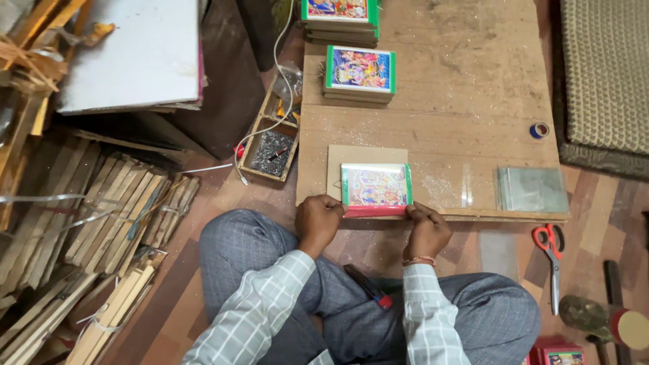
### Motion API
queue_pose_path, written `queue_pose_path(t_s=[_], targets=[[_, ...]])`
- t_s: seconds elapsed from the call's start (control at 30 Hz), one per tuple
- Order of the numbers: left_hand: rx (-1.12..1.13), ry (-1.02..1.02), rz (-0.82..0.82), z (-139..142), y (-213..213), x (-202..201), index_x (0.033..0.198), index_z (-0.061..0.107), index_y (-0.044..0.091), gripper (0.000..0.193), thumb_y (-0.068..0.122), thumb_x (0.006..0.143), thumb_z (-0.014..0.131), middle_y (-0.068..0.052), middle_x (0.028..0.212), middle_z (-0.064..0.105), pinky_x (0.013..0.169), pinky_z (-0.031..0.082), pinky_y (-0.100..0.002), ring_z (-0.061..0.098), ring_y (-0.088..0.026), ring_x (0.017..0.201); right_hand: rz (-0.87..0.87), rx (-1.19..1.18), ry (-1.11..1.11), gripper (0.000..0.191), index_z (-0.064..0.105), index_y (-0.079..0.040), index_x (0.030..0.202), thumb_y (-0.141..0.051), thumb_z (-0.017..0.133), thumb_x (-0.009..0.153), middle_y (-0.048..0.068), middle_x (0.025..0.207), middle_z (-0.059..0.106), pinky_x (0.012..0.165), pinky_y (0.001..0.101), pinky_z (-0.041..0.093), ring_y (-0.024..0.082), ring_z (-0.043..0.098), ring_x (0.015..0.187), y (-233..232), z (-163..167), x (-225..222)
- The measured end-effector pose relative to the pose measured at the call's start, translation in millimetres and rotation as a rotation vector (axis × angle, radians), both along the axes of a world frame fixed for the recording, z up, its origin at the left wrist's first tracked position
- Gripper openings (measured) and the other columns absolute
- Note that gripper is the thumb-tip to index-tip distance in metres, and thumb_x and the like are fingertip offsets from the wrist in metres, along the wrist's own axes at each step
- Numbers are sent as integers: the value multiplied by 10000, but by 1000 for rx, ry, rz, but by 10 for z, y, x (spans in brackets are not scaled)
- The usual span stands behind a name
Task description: The person sits on the floor at a low workbench and applies a pink decorative trim border around the edges of printed deity picture plaques, pressing the trim into place with their fingers and setting finished plaques aside. At the end they handle a clear plastic sheet over one plaque.
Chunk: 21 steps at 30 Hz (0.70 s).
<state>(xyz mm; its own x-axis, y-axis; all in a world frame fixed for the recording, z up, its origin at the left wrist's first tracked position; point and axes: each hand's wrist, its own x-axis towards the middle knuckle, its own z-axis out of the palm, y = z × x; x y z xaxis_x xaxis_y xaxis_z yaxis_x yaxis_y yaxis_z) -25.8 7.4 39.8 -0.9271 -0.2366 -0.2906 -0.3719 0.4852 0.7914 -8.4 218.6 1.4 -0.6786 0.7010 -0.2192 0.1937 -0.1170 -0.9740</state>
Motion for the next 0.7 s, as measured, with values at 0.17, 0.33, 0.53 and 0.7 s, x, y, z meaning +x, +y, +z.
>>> queue_pose_path(t_s=[0.17,0.33,0.53,0.7], targets=[[-23,-49,19,-115,-46,44,798,826,136,171,289,723,829,-123,786,764,681,586,-419,752,-312,734,81,690,52,258,750,41,1121,-60,780,886,172,1050,702,814,338,567,246,709,906,-202,9,248],[-39,-68,7,-125,-29,107,807,822,136,162,279,731,814,-129,815,764,702,595,-428,754,-319,764,707,1237,155,475,656,-28,1256,-58,674,782,197,1200,662,1070,503,438,395,608,1168,-748,214,617],[13,-98,-28,-161,-38,131,798,827,136,156,281,747,806,-129,817,770,708,599,-424,764,-306,768,791,1355,114,601,584,0,1372,-33,606,773,206,1332,588,1197,530,309,369,538,1297,-901,376,646],[36,-52,-31,-221,6,162,815,813,125,161,270,746,813,-134,809,767,696,604,-416,769,-298,755,866,1359,85,641,548,43,1391,-54,621,762,225,1349,567,1188,518,306,383,508,1331,-867,388,674]])
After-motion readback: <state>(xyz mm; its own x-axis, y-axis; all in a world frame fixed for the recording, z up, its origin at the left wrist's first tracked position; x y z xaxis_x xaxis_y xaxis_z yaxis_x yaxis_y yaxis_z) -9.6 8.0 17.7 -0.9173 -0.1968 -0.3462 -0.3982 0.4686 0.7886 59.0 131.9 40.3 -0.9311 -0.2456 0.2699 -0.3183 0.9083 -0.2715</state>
